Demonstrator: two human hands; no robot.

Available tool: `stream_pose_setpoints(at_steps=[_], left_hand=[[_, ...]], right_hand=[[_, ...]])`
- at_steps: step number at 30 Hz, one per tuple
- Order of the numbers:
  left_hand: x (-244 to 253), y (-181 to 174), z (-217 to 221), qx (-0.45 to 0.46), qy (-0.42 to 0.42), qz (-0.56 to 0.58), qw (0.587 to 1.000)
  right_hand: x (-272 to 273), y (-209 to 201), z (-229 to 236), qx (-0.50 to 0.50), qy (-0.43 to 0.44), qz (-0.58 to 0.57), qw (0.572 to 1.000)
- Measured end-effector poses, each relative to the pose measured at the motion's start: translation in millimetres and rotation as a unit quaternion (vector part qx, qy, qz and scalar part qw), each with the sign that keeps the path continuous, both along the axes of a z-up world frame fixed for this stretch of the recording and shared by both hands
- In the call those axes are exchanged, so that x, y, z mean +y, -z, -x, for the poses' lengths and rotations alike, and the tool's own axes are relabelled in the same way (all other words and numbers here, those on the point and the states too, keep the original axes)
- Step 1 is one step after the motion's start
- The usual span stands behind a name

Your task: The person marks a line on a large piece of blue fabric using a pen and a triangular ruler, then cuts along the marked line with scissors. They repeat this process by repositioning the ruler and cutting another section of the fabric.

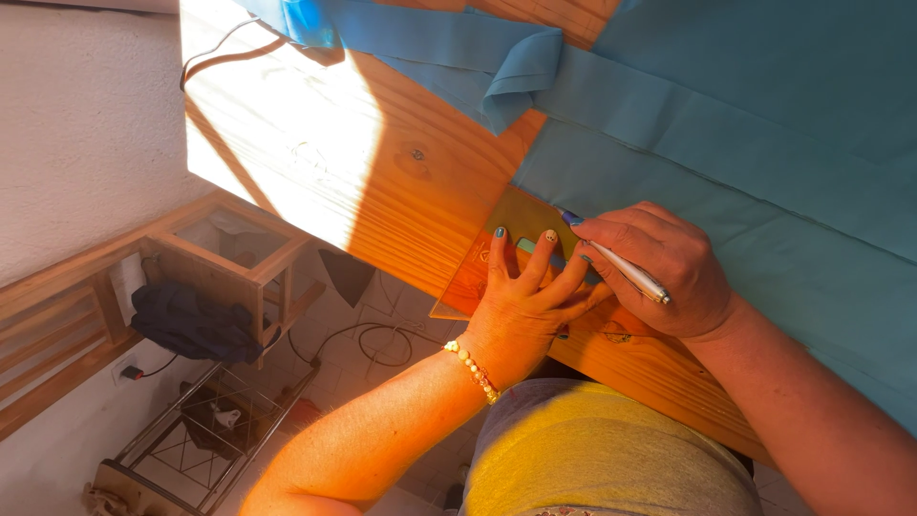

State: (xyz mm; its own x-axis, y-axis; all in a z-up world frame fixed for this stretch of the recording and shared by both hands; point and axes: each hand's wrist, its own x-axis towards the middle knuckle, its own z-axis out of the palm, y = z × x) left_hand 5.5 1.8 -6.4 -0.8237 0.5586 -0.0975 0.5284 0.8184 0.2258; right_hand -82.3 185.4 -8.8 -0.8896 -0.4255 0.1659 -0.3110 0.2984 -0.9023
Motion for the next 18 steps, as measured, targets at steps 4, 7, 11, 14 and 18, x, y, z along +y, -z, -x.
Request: stream_pose_setpoints(at_steps=[4,7,11,14,18], left_hand=[[2,8,-4,0.014,-0.008,-0.001,1.0],[1,8,-5,0.01,-0.008,0.001,1.0],[0,5,-3,0.009,-0.005,-0.001,1.0],[0,4,-3,0.011,-0.008,-0.006,1.0],[1,6,-5,0.003,-0.01,-0.007,1.0]], right_hand=[[-6,0,6,-0.005,0.005,0.01,1.0],[-7,3,6,-0.015,-0.005,0.018,1.0],[-10,7,7,-0.023,0.001,0.024,0.999],[-14,8,9,-0.029,-0.002,0.034,0.999],[-19,12,15,-0.039,0.004,0.054,0.998]])
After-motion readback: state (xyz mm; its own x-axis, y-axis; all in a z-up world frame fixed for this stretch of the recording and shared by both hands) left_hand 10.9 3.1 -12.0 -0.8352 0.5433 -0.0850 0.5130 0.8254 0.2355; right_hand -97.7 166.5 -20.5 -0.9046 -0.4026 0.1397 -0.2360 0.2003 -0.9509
